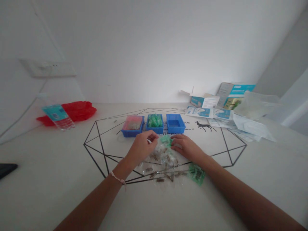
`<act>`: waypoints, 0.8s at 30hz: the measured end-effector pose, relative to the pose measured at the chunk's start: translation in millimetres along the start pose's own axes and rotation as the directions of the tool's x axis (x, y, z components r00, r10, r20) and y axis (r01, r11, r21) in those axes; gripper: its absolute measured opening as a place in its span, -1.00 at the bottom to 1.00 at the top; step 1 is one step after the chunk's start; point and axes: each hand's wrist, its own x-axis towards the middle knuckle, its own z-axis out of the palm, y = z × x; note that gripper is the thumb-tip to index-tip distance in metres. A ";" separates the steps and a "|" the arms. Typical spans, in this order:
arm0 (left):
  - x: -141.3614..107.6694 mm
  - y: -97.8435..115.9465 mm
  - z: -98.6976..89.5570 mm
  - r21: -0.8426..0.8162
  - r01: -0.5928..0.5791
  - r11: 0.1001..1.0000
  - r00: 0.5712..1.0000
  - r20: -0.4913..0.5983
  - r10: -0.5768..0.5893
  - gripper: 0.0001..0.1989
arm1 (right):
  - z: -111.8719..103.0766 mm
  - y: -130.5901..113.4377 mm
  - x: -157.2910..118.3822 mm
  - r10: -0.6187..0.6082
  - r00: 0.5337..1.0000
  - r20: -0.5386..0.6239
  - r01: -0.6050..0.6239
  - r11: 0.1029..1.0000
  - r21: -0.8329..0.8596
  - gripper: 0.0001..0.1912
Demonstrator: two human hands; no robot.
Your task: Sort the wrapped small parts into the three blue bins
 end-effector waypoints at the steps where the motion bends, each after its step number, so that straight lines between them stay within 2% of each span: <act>1: -0.7 -1.7 -0.4 -0.002 0.009 1.000 1.000 -0.001 -0.009 -0.92 | 0.4 -0.6 1.1 -0.007 1.000 0.014 0.007 1.000 0.004 -0.94; 5: -0.6 -6.1 -1.7 -0.005 0.028 1.000 1.000 -0.007 -0.028 -0.92 | 0.9 -4.8 5.6 0.062 0.995 0.075 -0.057 0.996 -0.073 -0.92; 8: -0.6 -5.0 -1.3 -0.020 0.027 0.999 0.999 -0.021 -0.028 -0.91 | 0.3 -4.8 6.1 0.170 0.985 -0.017 -0.170 0.985 -0.025 -0.87; 11: -1.5 -2.3 1.3 -0.086 0.062 0.994 0.997 -0.030 -0.065 -0.83 | -1.4 -2.6 5.4 0.260 0.949 -0.176 -0.202 0.935 0.290 -0.81; 13: -2.1 -0.3 3.9 -0.185 0.123 0.975 0.992 0.014 -0.123 -0.75 | -3.3 -3.7 5.6 0.341 0.914 -0.221 -0.168 0.812 0.559 -0.71; 16: -2.5 3.1 6.9 -0.377 0.245 0.893 0.966 0.175 -0.191 -0.72 | -7.3 -12.8 6.7 0.423 0.895 -0.142 -0.125 0.544 0.830 -0.57; 18: -2.6 5.2 7.1 -0.481 0.296 0.825 0.950 0.241 -0.200 -0.74 | -10.4 -21.7 6.9 0.426 0.902 -0.063 -0.140 0.429 0.892 -0.54; 21: -2.8 6.0 4.9 -0.569 0.358 0.741 0.932 0.271 -0.242 -0.67 | -13.9 -32.4 5.9 0.403 0.913 0.059 -0.227 0.383 0.896 -0.57; 24: -3.3 3.4 2.0 -0.567 0.453 0.688 0.888 0.351 -0.296 -0.63 | -15.1 -36.3 4.9 0.412 0.902 0.128 -0.289 0.355 0.889 -0.60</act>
